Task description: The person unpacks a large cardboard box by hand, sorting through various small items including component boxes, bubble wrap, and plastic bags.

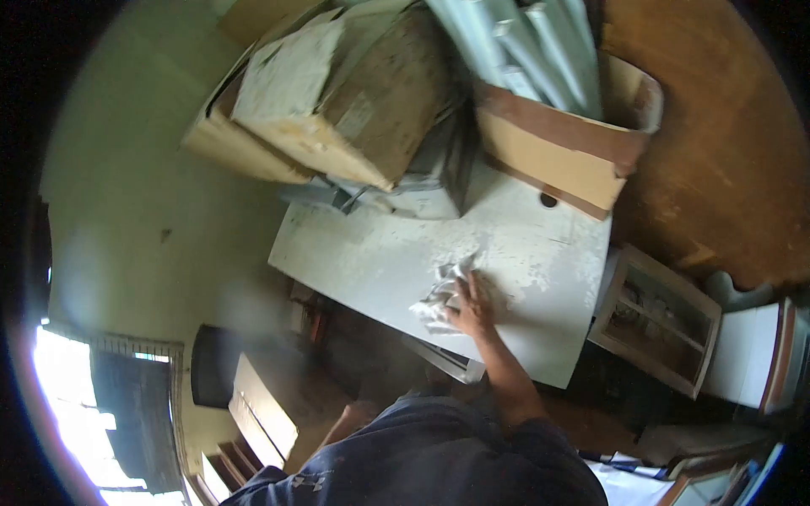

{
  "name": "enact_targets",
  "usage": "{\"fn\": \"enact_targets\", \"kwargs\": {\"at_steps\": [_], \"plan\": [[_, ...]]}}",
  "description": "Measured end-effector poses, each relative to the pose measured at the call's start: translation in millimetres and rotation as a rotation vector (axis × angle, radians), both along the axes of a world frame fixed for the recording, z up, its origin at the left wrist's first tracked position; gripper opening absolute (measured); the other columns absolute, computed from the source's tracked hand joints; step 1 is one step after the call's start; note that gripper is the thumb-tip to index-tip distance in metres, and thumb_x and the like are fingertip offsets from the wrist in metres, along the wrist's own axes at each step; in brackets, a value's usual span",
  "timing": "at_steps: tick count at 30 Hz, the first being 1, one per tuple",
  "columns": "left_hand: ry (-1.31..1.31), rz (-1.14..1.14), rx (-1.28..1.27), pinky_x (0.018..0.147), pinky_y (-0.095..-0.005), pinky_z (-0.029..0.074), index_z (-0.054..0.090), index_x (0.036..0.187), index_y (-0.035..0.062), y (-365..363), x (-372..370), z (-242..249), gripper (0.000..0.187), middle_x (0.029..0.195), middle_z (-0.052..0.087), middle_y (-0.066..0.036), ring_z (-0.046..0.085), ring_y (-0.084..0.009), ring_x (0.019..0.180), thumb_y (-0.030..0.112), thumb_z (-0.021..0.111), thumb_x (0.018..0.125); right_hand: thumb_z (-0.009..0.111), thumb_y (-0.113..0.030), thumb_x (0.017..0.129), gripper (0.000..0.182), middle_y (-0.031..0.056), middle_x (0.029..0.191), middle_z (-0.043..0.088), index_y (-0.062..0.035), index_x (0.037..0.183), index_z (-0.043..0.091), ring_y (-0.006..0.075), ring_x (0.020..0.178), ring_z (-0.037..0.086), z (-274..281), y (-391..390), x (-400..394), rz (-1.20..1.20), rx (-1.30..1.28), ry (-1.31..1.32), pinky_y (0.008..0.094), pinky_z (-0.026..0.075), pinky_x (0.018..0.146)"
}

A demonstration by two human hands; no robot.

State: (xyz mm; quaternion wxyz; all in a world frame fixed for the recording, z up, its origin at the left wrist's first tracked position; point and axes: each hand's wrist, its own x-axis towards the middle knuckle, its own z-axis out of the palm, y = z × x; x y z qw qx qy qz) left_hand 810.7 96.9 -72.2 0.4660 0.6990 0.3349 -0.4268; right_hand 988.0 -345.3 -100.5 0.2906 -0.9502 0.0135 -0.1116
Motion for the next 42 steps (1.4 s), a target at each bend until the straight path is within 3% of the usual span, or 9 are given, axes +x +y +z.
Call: {"fn": "enact_targets", "kwargs": {"at_steps": [7, 10, 12, 14, 18, 27, 30, 35, 42], "plan": [[0.077, 0.313, -0.111, 0.056, -0.0296, 0.051, 0.069, 0.110, 0.0148, 98, 4, -87, 0.030, 0.104, 0.065, -0.002, 0.065, -0.0165, 0.088, 0.027, 0.075, 0.083, 0.067, -0.052, 0.089, 0.085, 0.0253, 0.156, 0.031, -0.0130, 0.155, 0.030, 0.0449, 0.142, 0.034, -23, -152, -45, -0.731, -0.040, -0.022, 0.0535, 0.038, 0.111], [0.069, 0.282, -0.116, 0.054, -0.0295, 0.050, 0.069, 0.109, 0.0154, 94, 16, -72, 0.025, 0.091, 0.066, 0.001, 0.065, -0.0150, 0.077, 0.030, 0.071, 0.089, 0.060, -0.058, 0.092, 0.086, 0.0321, 0.156, 0.025, -0.0098, 0.155, 0.028, 0.0489, 0.139, 0.036, -15, -172, -69, -1.045, -0.045, 0.157, 0.0525, 0.039, 0.110], [-0.037, 0.281, -0.208, 0.053, -0.0289, 0.048, 0.069, 0.109, 0.0137, 115, -3, -139, 0.025, 0.085, 0.066, 0.000, 0.064, -0.0147, 0.071, 0.030, 0.070, 0.090, 0.059, -0.062, 0.090, 0.089, 0.0338, 0.156, 0.021, -0.0097, 0.155, 0.028, 0.0521, 0.137, 0.037, -6, -140, -57, -1.151, -0.011, 0.283, 0.0530, 0.044, 0.105], [-0.299, 0.216, -0.302, 0.049, -0.0278, 0.045, 0.068, 0.109, 0.0105, 132, -7, -188, 0.025, 0.075, 0.065, 0.000, 0.060, -0.0140, 0.059, 0.029, 0.069, 0.092, 0.061, -0.061, 0.090, 0.089, 0.0336, 0.157, 0.020, -0.0098, 0.155, 0.029, 0.0523, 0.139, 0.034, -42, -107, -43, -1.045, -0.173, 0.116, 0.0549, 0.041, 0.108], [-0.086, 0.325, 0.097, 0.050, -0.0272, 0.045, 0.067, 0.111, 0.0078, 92, 48, -79, 0.027, 0.074, 0.063, 0.000, 0.058, -0.0132, 0.058, 0.029, 0.068, 0.093, 0.071, -0.054, 0.085, 0.090, 0.0297, 0.157, 0.023, -0.0104, 0.153, 0.033, 0.0479, 0.146, 0.022, -41, 21, 33, -0.617, -0.165, 0.033, 0.0566, 0.033, 0.114], [-0.170, 0.879, -0.357, 0.053, -0.0325, 0.050, 0.059, 0.111, 0.0011, 160, 16, -80, 0.029, 0.080, 0.062, -0.003, 0.054, -0.0171, 0.056, 0.024, 0.066, 0.094, 0.075, -0.052, 0.081, 0.101, 0.0321, 0.158, 0.015, -0.0047, 0.155, 0.026, 0.0468, 0.145, 0.026, 4, 210, 156, -0.024, -0.116, 0.274, 0.0495, 0.038, 0.112], [-0.031, 0.548, 0.073, 0.071, -0.0507, 0.056, 0.058, 0.123, 0.0096, 187, -14, -113, 0.035, 0.098, 0.066, -0.008, 0.066, -0.0261, 0.078, 0.030, 0.064, 0.095, 0.073, -0.049, 0.083, 0.093, 0.0265, 0.160, 0.018, -0.0064, 0.154, 0.029, 0.0404, 0.146, 0.028, 19, 208, 153, 0.055, -0.070, 0.342, 0.0494, 0.037, 0.113], [-0.024, 0.640, 0.069, 0.073, -0.0447, 0.053, 0.070, 0.096, 0.0042, 136, -29, -102, 0.036, 0.081, 0.070, -0.011, 0.068, -0.0261, 0.082, 0.039, 0.063, 0.089, 0.069, -0.049, 0.088, 0.083, 0.0240, 0.159, 0.024, -0.0106, 0.153, 0.035, 0.0422, 0.145, 0.028, 3, 135, 100, 0.016, -0.298, 0.228, 0.0518, 0.033, 0.115], [-0.099, 0.295, 0.224, 0.095, -0.0373, 0.052, 0.070, 0.119, 0.0023, 65, -4, -83, 0.047, 0.114, 0.072, -0.018, 0.068, -0.0296, 0.109, 0.038, 0.066, 0.088, 0.065, -0.056, 0.091, 0.087, 0.0292, 0.155, 0.029, -0.0077, 0.154, 0.031, 0.0456, 0.143, 0.030, -22, -38, -51, -0.362, -0.358, 0.145, 0.0528, 0.032, 0.116]]}}
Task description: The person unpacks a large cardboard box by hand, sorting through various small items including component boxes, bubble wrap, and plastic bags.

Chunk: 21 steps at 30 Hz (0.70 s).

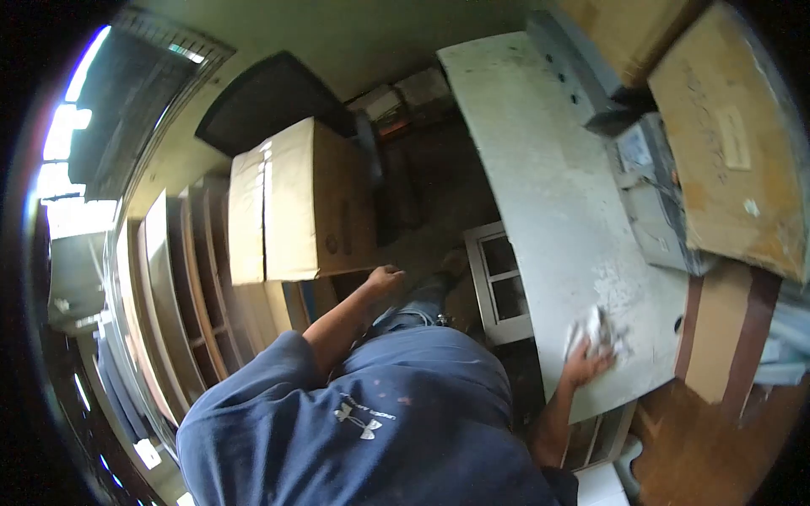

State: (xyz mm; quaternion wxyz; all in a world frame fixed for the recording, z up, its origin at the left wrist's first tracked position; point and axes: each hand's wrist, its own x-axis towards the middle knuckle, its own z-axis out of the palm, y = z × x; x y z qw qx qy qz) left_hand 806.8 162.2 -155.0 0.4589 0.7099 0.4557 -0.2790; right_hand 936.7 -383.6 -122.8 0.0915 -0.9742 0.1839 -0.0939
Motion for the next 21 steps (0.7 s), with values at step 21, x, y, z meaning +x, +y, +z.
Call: {"fn": "enact_targets", "kwargs": {"at_steps": [21], "plan": [[-0.727, 0.166, 0.286, 0.089, -0.0372, 0.055, 0.068, 0.114, 0.0015, 30, 13, 135, 0.030, 0.105, 0.072, -0.017, 0.070, -0.0294, 0.101, 0.021, 0.069, 0.091, 0.059, -0.056, 0.092, 0.090, 0.0385, 0.153, 0.024, 0.0045, 0.151, 0.030, 0.0514, 0.144, 0.023, 12, 175, 79, 0.369, 0.000, 0.179, 0.0570, 0.025, 0.117]]}}
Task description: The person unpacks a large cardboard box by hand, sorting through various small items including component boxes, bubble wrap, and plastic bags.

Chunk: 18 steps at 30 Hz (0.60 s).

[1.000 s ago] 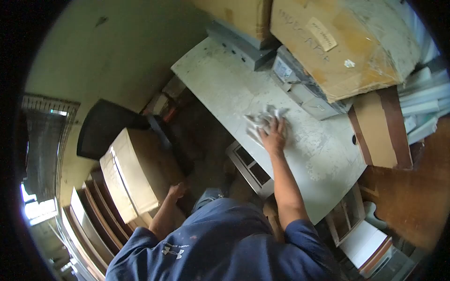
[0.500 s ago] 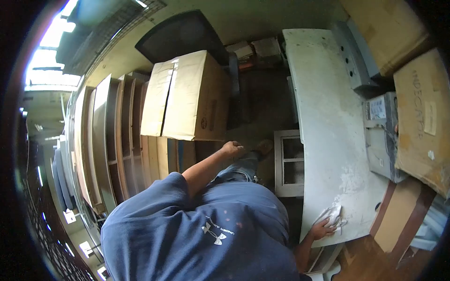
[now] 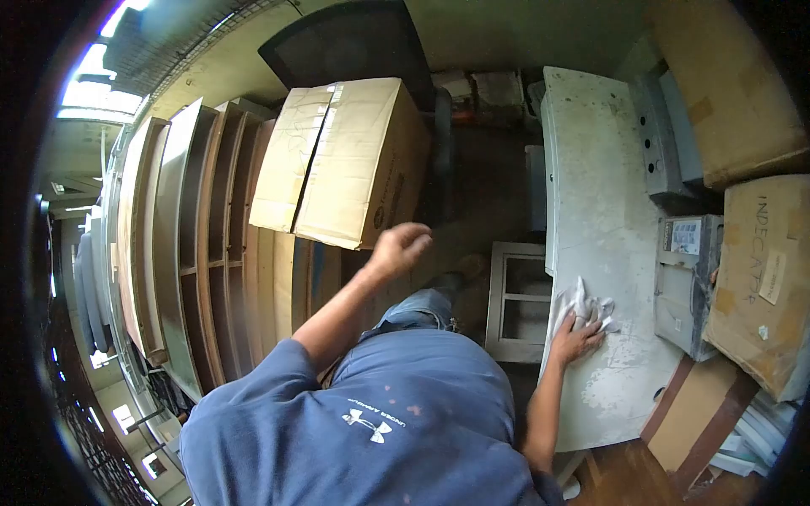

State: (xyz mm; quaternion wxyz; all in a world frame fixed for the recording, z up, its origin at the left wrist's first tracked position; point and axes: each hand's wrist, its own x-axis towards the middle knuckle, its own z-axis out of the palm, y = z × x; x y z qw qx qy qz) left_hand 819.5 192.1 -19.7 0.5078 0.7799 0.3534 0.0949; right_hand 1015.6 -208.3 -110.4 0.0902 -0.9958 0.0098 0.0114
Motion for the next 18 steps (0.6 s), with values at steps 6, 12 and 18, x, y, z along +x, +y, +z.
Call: {"fn": "enact_targets", "kwargs": {"at_steps": [6, 12, 18], "plan": [[0.119, 0.448, 0.464, 0.076, -0.0423, 0.055, 0.064, 0.121, 0.0130, 131, -34, 29, 0.036, 0.093, 0.070, -0.017, 0.069, -0.0320, 0.083, 0.034, 0.068, 0.092, 0.059, -0.057, 0.091, 0.090, 0.0377, 0.154, 0.022, 0.0022, 0.152, 0.030, 0.0505, 0.145, 0.022, 8, 23, 7, -0.138, 0.032, -0.002, 0.0544, 0.025, 0.118], [0.384, 0.391, 0.811, 0.106, -0.0503, 0.038, 0.062, 0.123, 0.0042, 167, -49, -16, 0.047, 0.135, 0.056, -0.017, 0.049, -0.0372, 0.125, 0.036, 0.068, 0.088, 0.064, -0.055, 0.089, 0.090, 0.0354, 0.154, 0.026, 0.0002, 0.152, 0.031, 0.0481, 0.144, 0.027, 17, 12, 10, -0.112, 0.021, 0.089, 0.0509, 0.028, 0.117], [0.472, 0.519, 0.645, 0.107, -0.0535, 0.038, 0.054, 0.134, 0.0008, 206, -43, -27, 0.066, 0.137, 0.054, -0.023, 0.048, -0.0428, 0.127, 0.045, 0.068, 0.087, 0.069, -0.048, 0.087, 0.089, 0.0280, 0.153, 0.035, 0.0043, 0.150, 0.033, 0.0406, 0.142, 0.034, 42, -10, 8, -0.118, 0.202, 0.110, 0.0466, 0.029, 0.117]]}}
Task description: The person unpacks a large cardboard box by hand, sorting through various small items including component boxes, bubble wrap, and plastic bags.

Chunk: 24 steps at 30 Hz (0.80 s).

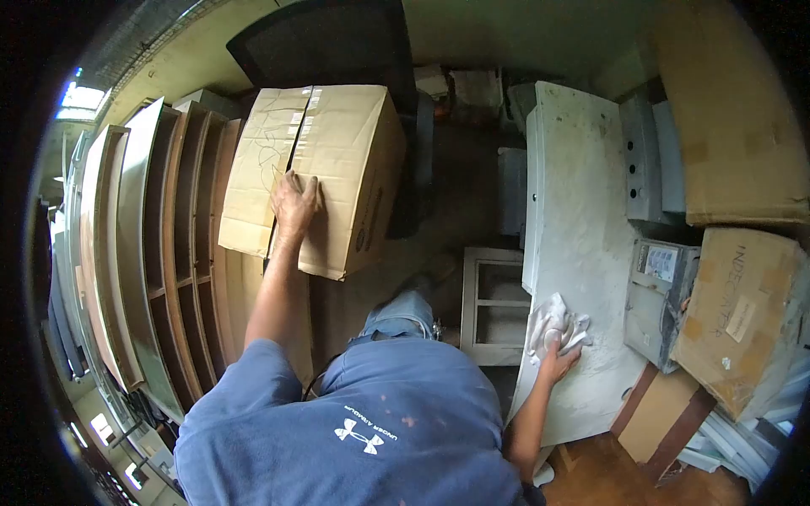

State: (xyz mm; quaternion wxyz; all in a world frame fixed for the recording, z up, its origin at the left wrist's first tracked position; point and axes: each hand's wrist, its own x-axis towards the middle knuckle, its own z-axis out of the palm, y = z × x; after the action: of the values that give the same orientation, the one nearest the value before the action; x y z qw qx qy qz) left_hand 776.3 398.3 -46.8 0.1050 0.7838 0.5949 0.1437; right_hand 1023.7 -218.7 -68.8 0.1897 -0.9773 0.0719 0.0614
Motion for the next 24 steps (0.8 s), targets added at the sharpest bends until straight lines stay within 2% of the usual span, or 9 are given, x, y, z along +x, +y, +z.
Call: {"fn": "enact_targets", "kwargs": {"at_steps": [5, 9, 11, 15, 18, 20, 22, 23, 24], "plan": [[0.064, 0.005, -0.123, 0.102, -0.0496, 0.044, 0.054, 0.134, 0.0002, 28, 4, 30, 0.069, 0.125, 0.063, -0.025, 0.058, -0.0418, 0.117, 0.050, 0.066, 0.088, 0.069, -0.045, 0.088, 0.083, 0.0278, 0.151, 0.037, 0.0025, 0.148, 0.036, 0.0416, 0.141, 0.036, 11, -38, -28, -0.088, -0.078, -0.072, 0.0476, 0.032, 0.115], [-0.046, 0.017, -0.173, 0.082, -0.0431, 0.056, 0.063, 0.124, 0.0007, 47, -19, 64, 0.066, 0.104, 0.073, -0.018, 0.071, -0.0346, 0.096, 0.056, 0.063, 0.089, 0.070, -0.039, 0.089, 0.074, 0.0272, 0.150, 0.038, 0.0019, 0.144, 0.042, 0.0423, 0.139, 0.038, 20, -46, -46, -0.006, -0.182, -0.058, 0.0479, 0.035, 0.113], [-0.437, -0.018, -0.627, 0.075, -0.0360, 0.056, 0.067, 0.120, 0.0026, 42, -19, 101, 0.064, 0.106, 0.073, -0.015, 0.072, -0.0276, 0.095, 0.059, 0.061, 0.090, 0.070, -0.036, 0.089, 0.070, 0.0274, 0.148, 0.040, 0.0026, 0.142, 0.044, 0.0422, 0.137, 0.040, 16, -45, -51, 0.013, -0.150, -0.086, 0.0475, 0.036, 0.112], [-0.578, -0.419, -0.939, 0.075, -0.0331, 0.057, 0.068, 0.121, 0.0044, -56, 30, 166, 0.058, 0.112, 0.072, -0.013, 0.070, -0.0225, 0.101, 0.054, 0.049, 0.099, 0.069, -0.027, 0.091, 0.057, 0.0279, 0.140, 0.049, 0.0042, 0.136, 0.051, 0.0425, 0.132, 0.046, 19, -11, -58, 0.106, 0.051, -0.078, 0.0459, 0.039, 0.108], [-0.526, -0.730, -0.486, 0.090, -0.0438, 0.052, 0.072, 0.110, 0.0069, -149, 73, 121, 0.039, 0.100, 0.065, -0.017, 0.066, -0.0318, 0.099, 0.038, 0.052, 0.097, 0.067, -0.024, 0.094, 0.048, 0.0259, 0.130, 0.059, 0.0059, 0.130, 0.056, 0.0391, 0.123, 0.054, 18, 46, -56, 0.216, 0.258, -0.131, 0.0441, 0.041, 0.105], [-0.020, -0.865, -0.381, 0.113, -0.0460, 0.038, 0.061, 0.130, 0.0083, -174, 83, 101, 0.050, 0.140, 0.053, -0.024, 0.049, -0.0400, 0.132, 0.043, 0.056, 0.095, 0.066, -0.024, 0.095, 0.045, 0.0236, 0.127, 0.062, 0.0059, 0.127, 0.058, 0.0366, 0.120, 0.058, 35, 95, -58, 0.348, 0.460, -0.132, 0.0434, 0.043, 0.104], [0.114, -0.858, -0.212, 0.118, -0.0494, 0.028, 0.060, 0.132, 0.0076, -186, 73, 21, 0.054, 0.148, 0.047, -0.019, 0.038, -0.0397, 0.140, 0.047, 0.056, 0.094, 0.066, -0.025, 0.095, 0.044, 0.0220, 0.127, 0.062, 0.0042, 0.127, 0.058, 0.0357, 0.119, 0.059, 68, 146, -70, 0.505, 0.555, -0.110, 0.0430, 0.045, 0.102], [0.320, -0.923, -0.126, 0.114, -0.0480, 0.035, 0.063, 0.127, 0.0062, -188, 62, -1, 0.054, 0.142, 0.053, -0.020, 0.045, -0.0391, 0.135, 0.048, 0.057, 0.093, 0.066, -0.025, 0.095, 0.044, 0.0214, 0.128, 0.062, 0.0031, 0.128, 0.059, 0.0359, 0.118, 0.059, 81, 164, -75, 0.596, 0.564, -0.119, 0.0428, 0.045, 0.102], [0.389, -0.876, -0.552, 0.104, -0.0474, 0.045, 0.070, 0.108, 0.0024, -186, 59, -28, 0.047, 0.118, 0.067, -0.021, 0.059, -0.0361, 0.121, 0.045, 0.059, 0.091, 0.065, -0.025, 0.095, 0.042, 0.0213, 0.126, 0.063, 0.0012, 0.128, 0.059, 0.0373, 0.116, 0.060, 99, 180, -84, 0.680, 0.524, -0.145, 0.0430, 0.046, 0.101]]}}
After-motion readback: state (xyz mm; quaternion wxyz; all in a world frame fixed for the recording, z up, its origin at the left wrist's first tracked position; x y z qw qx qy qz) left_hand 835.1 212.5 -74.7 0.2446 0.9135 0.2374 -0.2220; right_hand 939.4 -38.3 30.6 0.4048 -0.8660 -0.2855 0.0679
